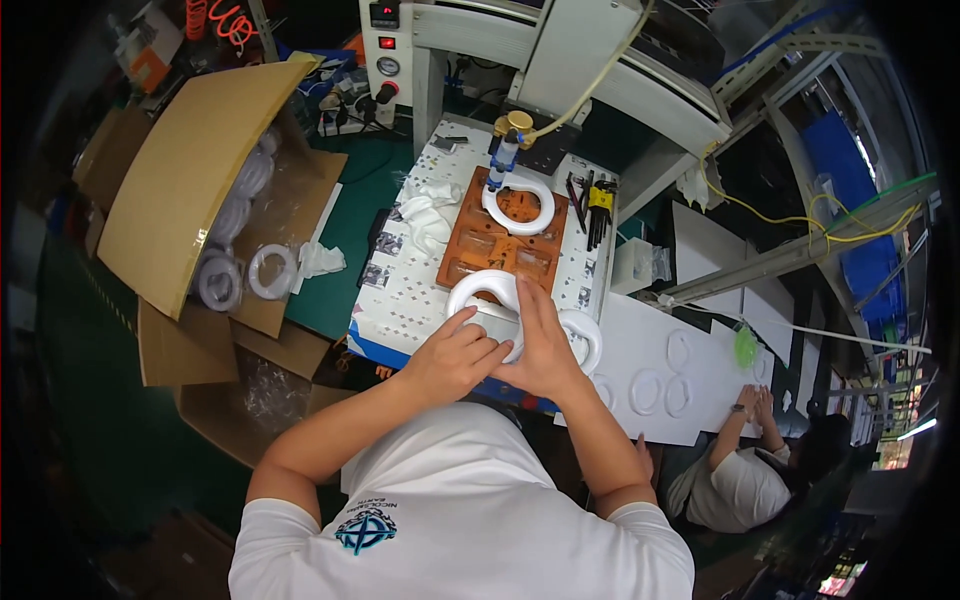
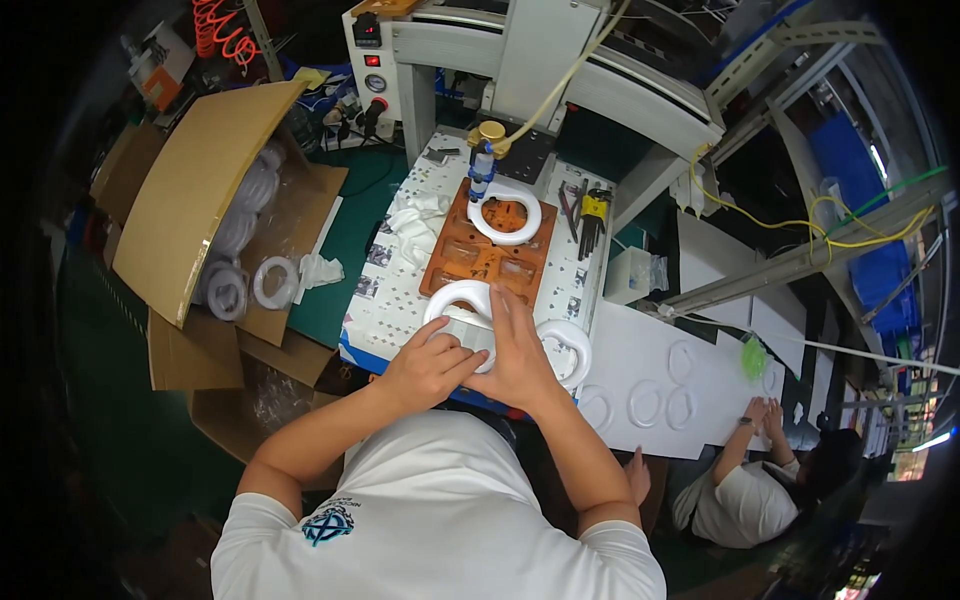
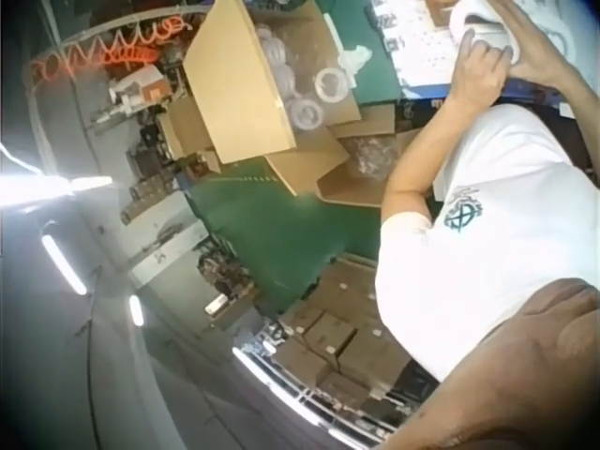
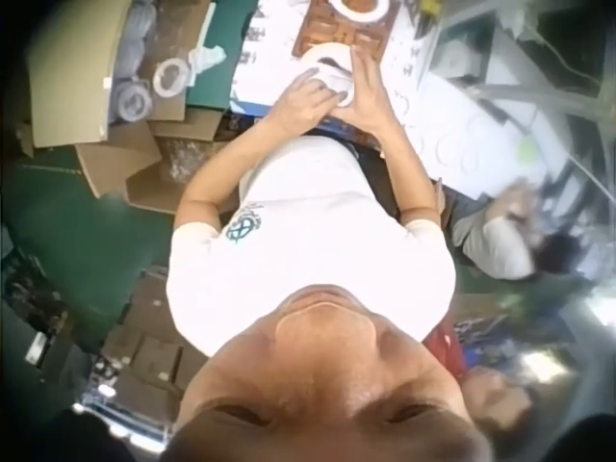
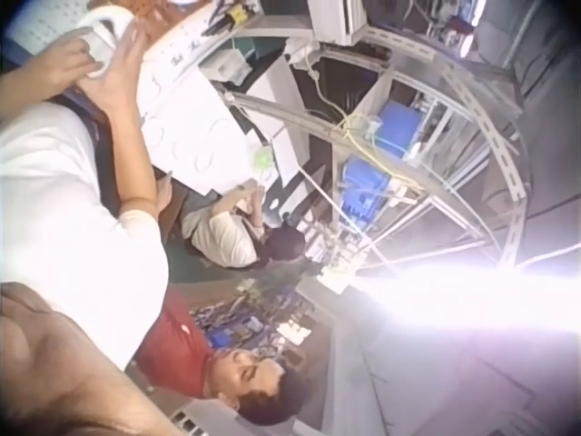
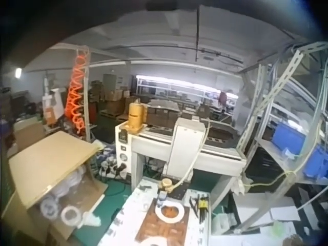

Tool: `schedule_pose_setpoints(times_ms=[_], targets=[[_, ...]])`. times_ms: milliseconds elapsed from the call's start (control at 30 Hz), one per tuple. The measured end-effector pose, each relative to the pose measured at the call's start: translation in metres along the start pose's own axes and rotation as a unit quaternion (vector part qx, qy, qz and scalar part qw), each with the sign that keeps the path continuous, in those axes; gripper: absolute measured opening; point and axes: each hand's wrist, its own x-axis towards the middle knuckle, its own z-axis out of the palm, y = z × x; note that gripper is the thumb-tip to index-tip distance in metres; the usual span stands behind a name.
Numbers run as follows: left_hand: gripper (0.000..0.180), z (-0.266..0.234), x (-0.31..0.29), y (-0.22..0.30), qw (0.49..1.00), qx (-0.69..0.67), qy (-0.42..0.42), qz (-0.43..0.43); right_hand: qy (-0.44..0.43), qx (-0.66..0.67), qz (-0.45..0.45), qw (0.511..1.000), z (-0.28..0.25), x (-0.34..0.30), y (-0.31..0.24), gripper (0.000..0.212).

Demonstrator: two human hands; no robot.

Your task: Assembling and inspecting circular plastic rings at a manufacturing workstation.

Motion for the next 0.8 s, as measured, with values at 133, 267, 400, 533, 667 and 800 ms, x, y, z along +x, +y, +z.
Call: schedule_pose_setpoints(times_ms=[133, 267, 400, 533, 667, 800], targets=[[0.044, -0.004, 0.01, -0.001, 0.999, 0.017, 0.02, -0.044, 0.025, -0.08, -0.028, 0.996, -0.004, 0.018, 0.016, 0.116], [0.044, -0.022, -0.003, 0.001, 0.989, -0.015, 0.019, -0.146, -0.005, -0.18, 0.006, 0.984, -0.006, 0.034, 0.039, 0.109], [0.045, -0.026, -0.042, -0.007, 0.974, -0.022, 0.033, -0.224, -0.032, -0.224, 0.0, 0.974, 0.004, 0.042, 0.044, 0.105], [0.041, -0.026, -0.075, -0.009, 0.952, -0.028, 0.07, -0.297, -0.043, -0.273, 0.024, 0.961, 0.023, 0.034, 0.047, 0.104], [0.038, -0.026, -0.088, -0.006, 0.939, -0.035, 0.085, -0.332, -0.048, -0.276, 0.038, 0.959, 0.023, 0.033, 0.045, 0.106], [0.037, -0.023, -0.092, -0.004, 0.941, -0.064, 0.083, -0.323, -0.097, -0.258, 0.031, 0.961, 0.005, 0.042, 0.042, 0.106]])
